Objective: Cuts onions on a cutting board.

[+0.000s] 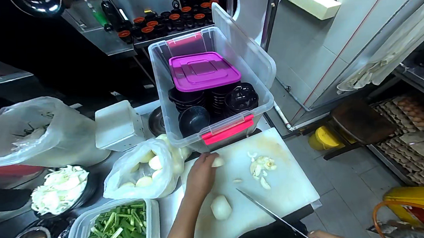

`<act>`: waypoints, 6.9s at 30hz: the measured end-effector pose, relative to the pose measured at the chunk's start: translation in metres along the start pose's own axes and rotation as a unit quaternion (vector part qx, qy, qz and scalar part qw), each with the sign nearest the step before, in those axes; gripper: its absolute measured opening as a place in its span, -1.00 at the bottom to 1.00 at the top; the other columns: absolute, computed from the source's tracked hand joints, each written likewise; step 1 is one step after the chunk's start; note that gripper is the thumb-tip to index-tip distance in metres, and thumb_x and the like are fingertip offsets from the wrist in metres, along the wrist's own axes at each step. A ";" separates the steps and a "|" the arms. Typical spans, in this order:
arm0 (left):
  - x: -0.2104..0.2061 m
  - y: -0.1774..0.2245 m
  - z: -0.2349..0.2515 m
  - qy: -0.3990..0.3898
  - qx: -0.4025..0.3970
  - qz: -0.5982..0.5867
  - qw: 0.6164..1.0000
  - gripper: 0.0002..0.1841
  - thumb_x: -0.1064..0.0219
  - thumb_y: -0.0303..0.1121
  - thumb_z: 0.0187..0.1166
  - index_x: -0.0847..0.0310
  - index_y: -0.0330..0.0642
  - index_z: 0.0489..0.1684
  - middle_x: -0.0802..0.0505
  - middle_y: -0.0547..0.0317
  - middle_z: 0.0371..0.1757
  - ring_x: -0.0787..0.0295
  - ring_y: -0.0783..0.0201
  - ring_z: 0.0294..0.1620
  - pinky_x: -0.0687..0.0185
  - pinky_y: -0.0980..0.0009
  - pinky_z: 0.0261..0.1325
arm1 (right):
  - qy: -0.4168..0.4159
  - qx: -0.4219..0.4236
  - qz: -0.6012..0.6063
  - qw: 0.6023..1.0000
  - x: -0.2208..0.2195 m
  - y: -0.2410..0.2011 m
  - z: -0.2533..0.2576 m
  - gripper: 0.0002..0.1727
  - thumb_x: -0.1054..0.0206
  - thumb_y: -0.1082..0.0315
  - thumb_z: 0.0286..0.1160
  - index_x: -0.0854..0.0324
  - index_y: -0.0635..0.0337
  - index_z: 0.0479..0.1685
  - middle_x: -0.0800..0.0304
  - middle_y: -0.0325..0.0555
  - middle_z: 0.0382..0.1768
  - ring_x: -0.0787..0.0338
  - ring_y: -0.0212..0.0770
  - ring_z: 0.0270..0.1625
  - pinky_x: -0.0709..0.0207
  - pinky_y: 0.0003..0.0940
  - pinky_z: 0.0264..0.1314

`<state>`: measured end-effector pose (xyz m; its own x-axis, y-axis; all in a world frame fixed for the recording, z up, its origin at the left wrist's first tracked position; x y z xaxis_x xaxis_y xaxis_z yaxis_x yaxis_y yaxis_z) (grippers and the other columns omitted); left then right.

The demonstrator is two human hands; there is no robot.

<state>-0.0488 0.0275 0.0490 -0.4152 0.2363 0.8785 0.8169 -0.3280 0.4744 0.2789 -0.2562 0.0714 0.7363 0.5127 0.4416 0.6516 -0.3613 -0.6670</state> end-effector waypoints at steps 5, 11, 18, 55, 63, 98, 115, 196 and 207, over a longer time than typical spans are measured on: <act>-0.015 -0.033 -0.039 0.075 0.004 0.007 0.997 -0.53 -0.44 -0.59 0.26 -0.70 -0.07 0.21 -0.72 0.07 0.48 -0.57 -0.01 0.58 -0.56 -0.08 0.55 | 0.020 0.002 0.027 0.999 -0.007 0.001 0.035 -0.58 -0.29 0.11 0.68 -0.67 0.16 0.36 -0.87 0.10 0.05 -0.87 0.03 0.08 -0.67 0.18 0.22; -0.021 -0.041 -0.059 0.050 0.082 -0.044 0.994 -0.53 -0.40 -0.20 0.43 -0.67 0.00 0.36 -0.67 0.11 0.55 -0.54 0.02 0.59 -0.47 -0.09 0.59 | 0.057 -0.023 0.032 0.998 -0.007 -0.011 0.045 -0.46 -0.28 0.06 0.69 -0.53 0.18 0.52 -0.86 0.18 0.00 -0.87 0.09 0.02 -0.67 0.21 0.15; -0.016 -0.034 -0.032 -0.021 0.115 -0.046 0.992 -0.44 -0.55 -0.06 0.39 -0.65 0.05 0.41 -0.73 0.07 0.43 -0.61 -0.03 0.47 -0.47 -0.08 0.56 | 0.074 0.033 -0.071 0.994 0.000 -0.019 0.044 -0.37 -0.26 0.07 0.72 -0.39 0.15 0.70 -0.85 0.24 0.11 -0.88 0.23 0.07 -0.69 0.29 0.17; -0.052 0.067 -0.067 0.109 -0.098 0.050 0.988 -0.65 -0.20 -0.35 0.51 -0.84 -0.01 0.15 -0.86 0.14 0.27 -0.69 -0.01 0.43 -0.63 0.00 0.45 | 0.340 0.071 -0.283 0.894 -0.023 -0.033 0.069 -0.53 -0.28 0.14 0.41 -0.71 0.01 0.31 -0.73 0.02 -0.31 -0.81 0.02 -0.41 -0.70 -0.10 -0.49; -0.080 0.083 -0.043 0.043 -0.145 0.126 0.980 -0.44 -0.22 -0.57 0.43 -0.74 0.22 0.37 -0.77 0.40 0.47 -0.52 0.01 0.62 -0.52 -0.09 0.45 | 0.335 0.040 -0.282 0.898 -0.022 -0.024 0.056 -0.53 -0.28 0.20 0.48 -0.67 0.05 0.39 -0.73 0.05 -0.23 -0.82 0.03 -0.29 -0.75 -0.13 -0.33; -0.028 0.025 -0.032 -0.115 0.247 0.046 0.961 -0.34 -0.09 0.31 0.68 -0.74 -0.14 0.17 -0.89 0.05 -0.09 -0.87 0.05 -0.04 -0.76 -0.08 0.08 | 0.263 0.105 -0.098 0.954 -0.007 -0.017 0.058 -0.50 -0.28 0.04 0.57 -0.59 -0.16 0.50 -0.79 -0.02 -0.11 -0.85 -0.03 -0.16 -0.78 -0.05 -0.19; -0.054 0.037 -0.041 -0.084 -0.019 -0.025 0.996 -0.41 -0.62 0.09 0.25 -0.76 -0.02 0.22 -0.80 0.09 0.24 -0.70 0.07 0.32 -0.63 0.08 0.43 | 0.089 0.013 -0.154 0.984 -0.015 -0.027 0.050 -0.50 -0.01 -0.15 0.80 -0.60 0.05 0.20 -0.79 0.10 -0.36 -0.87 0.18 -0.31 -0.71 0.18 -0.35; -0.004 0.009 -0.090 -0.252 0.188 -0.011 0.949 -0.51 -0.48 -0.04 0.49 -0.63 0.19 0.43 -0.73 0.10 0.38 -0.70 -0.04 0.36 -0.65 -0.15 0.34 | -0.054 -0.018 -0.298 0.953 -0.020 -0.075 0.102 -0.62 -0.06 0.16 0.74 -0.45 -0.01 0.43 -0.84 0.13 -0.27 -0.89 0.23 -0.14 -0.70 0.23 -0.11; -0.015 0.004 -0.094 -0.229 0.192 -0.081 0.951 -0.56 -0.45 -0.22 0.55 -0.61 0.08 0.43 -0.70 0.07 0.36 -0.70 0.05 0.37 -0.65 0.00 0.42 | -0.108 -0.023 -0.356 0.928 -0.019 -0.091 0.110 -0.61 0.00 0.14 0.81 -0.40 0.04 0.47 -0.85 0.16 -0.25 -0.90 0.24 -0.10 -0.72 0.20 -0.08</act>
<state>-0.0765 -0.0630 0.0433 -0.4024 0.6582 0.6362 0.8791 0.0841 0.4691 0.1854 -0.1477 0.0577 0.0652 0.7769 0.6263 0.9698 0.0985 -0.2232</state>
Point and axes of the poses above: each hand's wrist, its own z-axis towards the middle knuckle, its own x-axis out of the back of the hand, y = z × x, the point moved 3 cm from there along z, towards the middle knuckle
